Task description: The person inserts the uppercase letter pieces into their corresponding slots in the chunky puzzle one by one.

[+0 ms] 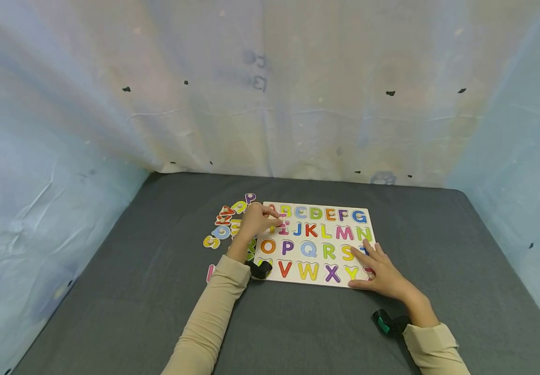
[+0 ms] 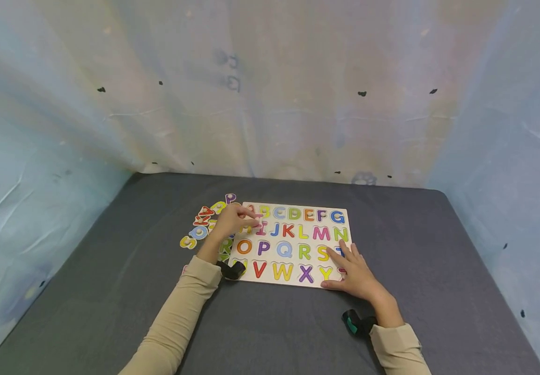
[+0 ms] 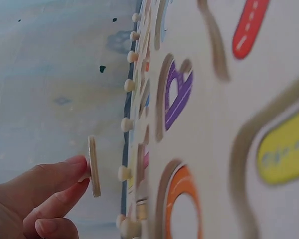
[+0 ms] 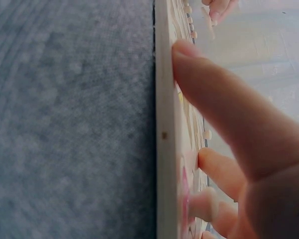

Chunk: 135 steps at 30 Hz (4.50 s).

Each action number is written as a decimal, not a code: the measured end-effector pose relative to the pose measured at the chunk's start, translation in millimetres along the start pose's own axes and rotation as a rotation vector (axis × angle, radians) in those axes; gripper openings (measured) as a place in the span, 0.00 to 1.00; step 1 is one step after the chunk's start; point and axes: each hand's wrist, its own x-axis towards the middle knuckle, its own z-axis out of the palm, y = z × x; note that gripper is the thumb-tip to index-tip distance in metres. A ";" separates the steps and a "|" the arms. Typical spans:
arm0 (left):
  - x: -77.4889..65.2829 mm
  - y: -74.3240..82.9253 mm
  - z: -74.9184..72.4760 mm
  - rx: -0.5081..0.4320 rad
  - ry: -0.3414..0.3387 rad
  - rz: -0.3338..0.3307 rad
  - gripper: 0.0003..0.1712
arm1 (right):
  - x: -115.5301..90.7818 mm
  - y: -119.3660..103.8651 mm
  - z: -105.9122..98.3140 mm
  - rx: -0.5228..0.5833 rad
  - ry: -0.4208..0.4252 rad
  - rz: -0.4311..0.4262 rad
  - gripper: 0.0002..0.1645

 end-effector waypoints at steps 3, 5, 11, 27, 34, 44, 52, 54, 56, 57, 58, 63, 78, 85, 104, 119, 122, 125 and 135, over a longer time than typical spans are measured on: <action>-0.4 -0.5 4.2 0.018 -0.004 -0.023 0.09 | 0.2 0.5 0.4 -0.002 -0.002 0.000 0.54; -1.2 -0.5 6.1 0.042 -0.015 -0.038 0.09 | 0.3 2.7 1.7 0.002 0.008 -0.012 0.53; -1.8 0.4 9.0 0.075 -0.038 -0.052 0.10 | 0.2 9.5 5.4 0.025 0.056 -0.067 0.52; 4.6 0.8 13.7 0.188 -0.068 -0.103 0.09 | 0.0 -0.1 -1.5 0.000 -0.010 -0.001 0.54; 6.4 4.2 15.5 0.214 -0.091 -0.139 0.10 | 0.9 0.8 -0.5 -0.006 -0.007 0.002 0.54; 0.5 2.5 8.2 0.174 -0.095 -0.119 0.11 | 0.9 0.6 -0.1 0.001 -0.012 0.003 0.54; -5.8 -4.5 -11.1 0.128 -0.036 -0.092 0.11 | -0.3 0.9 1.2 -0.001 -0.010 0.009 0.54; -6.9 -7.6 -16.6 0.130 -0.024 -0.077 0.12 | -0.3 1.4 1.1 -0.002 -0.007 0.009 0.54; -7.5 -11.6 -22.3 0.131 -0.009 -0.076 0.12 | -0.1 1.4 0.9 0.000 -0.007 0.005 0.54; -7.8 -13.7 -25.4 0.132 -0.001 -0.078 0.12 | 0.0 1.6 1.0 0.000 -0.009 0.005 0.54; -7.8 -15.7 -28.5 0.133 0.012 -0.081 0.12 | 0.1 1.7 1.0 0.001 -0.011 0.005 0.54; -7.0 -25.1 -43.9 0.102 0.079 -0.148 0.15 | 0.3 1.8 1.4 0.007 -0.016 0.013 0.54; 11.0 -45.4 -53.1 0.086 0.134 -0.240 0.17 | 0.2 1.3 1.2 -0.004 -0.004 0.000 0.54; 17.3 -46.2 -50.7 0.130 0.114 -0.302 0.17 | 0.5 0.5 1.5 -0.002 -0.005 0.002 0.54; 19.0 -41.9 -50.4 0.233 0.070 -0.290 0.14 | -0.3 0.5 0.4 -0.001 0.009 -0.014 0.54; 8.1 -23.8 -40.9 0.174 0.041 -0.097 0.14 | -0.9 -1.2 -0.9 0.005 0.003 -0.011 0.53; 5.3 -17.2 -35.3 0.167 0.043 -0.041 0.13 | -0.8 -1.1 -1.0 0.006 0.001 -0.011 0.53; 2.4 -10.1 -29.5 0.152 0.034 0.006 0.12 | -0.7 -1.0 -1.1 0.004 -0.001 -0.012 0.53; -3.7 11.4 -7.4 0.096 -0.035 0.067 0.11 | 0.1 0.2 -1.4 0.010 -0.008 0.001 0.53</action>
